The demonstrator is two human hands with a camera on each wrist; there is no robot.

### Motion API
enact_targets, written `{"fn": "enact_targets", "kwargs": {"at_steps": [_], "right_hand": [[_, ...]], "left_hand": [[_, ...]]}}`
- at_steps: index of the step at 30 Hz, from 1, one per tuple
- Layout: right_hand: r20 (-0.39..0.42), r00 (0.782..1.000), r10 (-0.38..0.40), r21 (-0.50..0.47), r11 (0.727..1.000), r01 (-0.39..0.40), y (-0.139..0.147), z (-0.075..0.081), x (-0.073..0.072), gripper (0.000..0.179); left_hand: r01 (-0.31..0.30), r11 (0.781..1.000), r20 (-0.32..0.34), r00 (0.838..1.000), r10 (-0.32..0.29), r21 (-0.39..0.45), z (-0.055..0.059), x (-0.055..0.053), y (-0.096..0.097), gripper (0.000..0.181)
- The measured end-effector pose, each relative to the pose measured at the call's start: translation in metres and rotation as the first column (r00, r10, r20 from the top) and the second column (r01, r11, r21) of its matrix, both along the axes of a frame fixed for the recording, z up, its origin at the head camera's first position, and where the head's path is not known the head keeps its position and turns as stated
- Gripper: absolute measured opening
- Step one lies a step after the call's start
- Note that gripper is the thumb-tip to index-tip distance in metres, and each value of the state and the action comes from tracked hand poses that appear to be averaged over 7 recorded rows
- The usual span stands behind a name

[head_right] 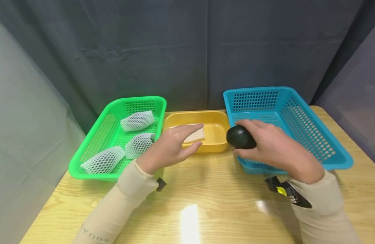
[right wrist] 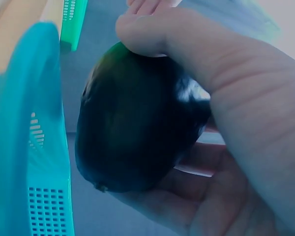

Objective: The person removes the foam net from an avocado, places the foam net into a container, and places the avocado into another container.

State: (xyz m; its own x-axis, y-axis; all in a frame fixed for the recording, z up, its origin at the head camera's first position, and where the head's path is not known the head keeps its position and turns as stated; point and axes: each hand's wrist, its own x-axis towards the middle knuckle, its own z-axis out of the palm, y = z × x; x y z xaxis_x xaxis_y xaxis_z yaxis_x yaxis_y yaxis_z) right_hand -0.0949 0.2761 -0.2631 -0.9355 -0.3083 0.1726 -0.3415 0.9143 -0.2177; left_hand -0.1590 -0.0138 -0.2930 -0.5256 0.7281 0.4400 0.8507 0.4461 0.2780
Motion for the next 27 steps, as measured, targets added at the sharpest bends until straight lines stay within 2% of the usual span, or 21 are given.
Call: {"fn": "enact_targets", "kwargs": {"at_steps": [3, 15, 20, 27], "right_hand": [[-0.001, 1.000, -0.011, 0.001, 1.000, 0.011, 0.005, 0.000, -0.002, 0.079], [0.077, 0.995, -0.060, 0.019, 0.998, 0.059, 0.020, -0.005, -0.009, 0.082], [0.095, 0.994, -0.056, 0.016, 0.998, 0.055, 0.025, -0.009, -0.012, 0.075], [0.182, 0.981, -0.067, 0.030, 0.998, 0.063, 0.032, -0.017, -0.018, 0.074]], "left_hand": [[0.000, 1.000, 0.003, 1.000, 0.000, -0.012, 0.002, -0.001, 0.004, 0.049], [0.024, 0.999, 0.005, 1.000, -0.024, -0.040, 0.005, -0.004, 0.019, 0.047], [0.038, 0.998, 0.007, 0.999, -0.037, -0.051, 0.005, -0.005, 0.025, 0.047], [0.048, 0.996, 0.018, 0.999, -0.047, -0.080, 0.004, -0.005, 0.032, 0.047]]}}
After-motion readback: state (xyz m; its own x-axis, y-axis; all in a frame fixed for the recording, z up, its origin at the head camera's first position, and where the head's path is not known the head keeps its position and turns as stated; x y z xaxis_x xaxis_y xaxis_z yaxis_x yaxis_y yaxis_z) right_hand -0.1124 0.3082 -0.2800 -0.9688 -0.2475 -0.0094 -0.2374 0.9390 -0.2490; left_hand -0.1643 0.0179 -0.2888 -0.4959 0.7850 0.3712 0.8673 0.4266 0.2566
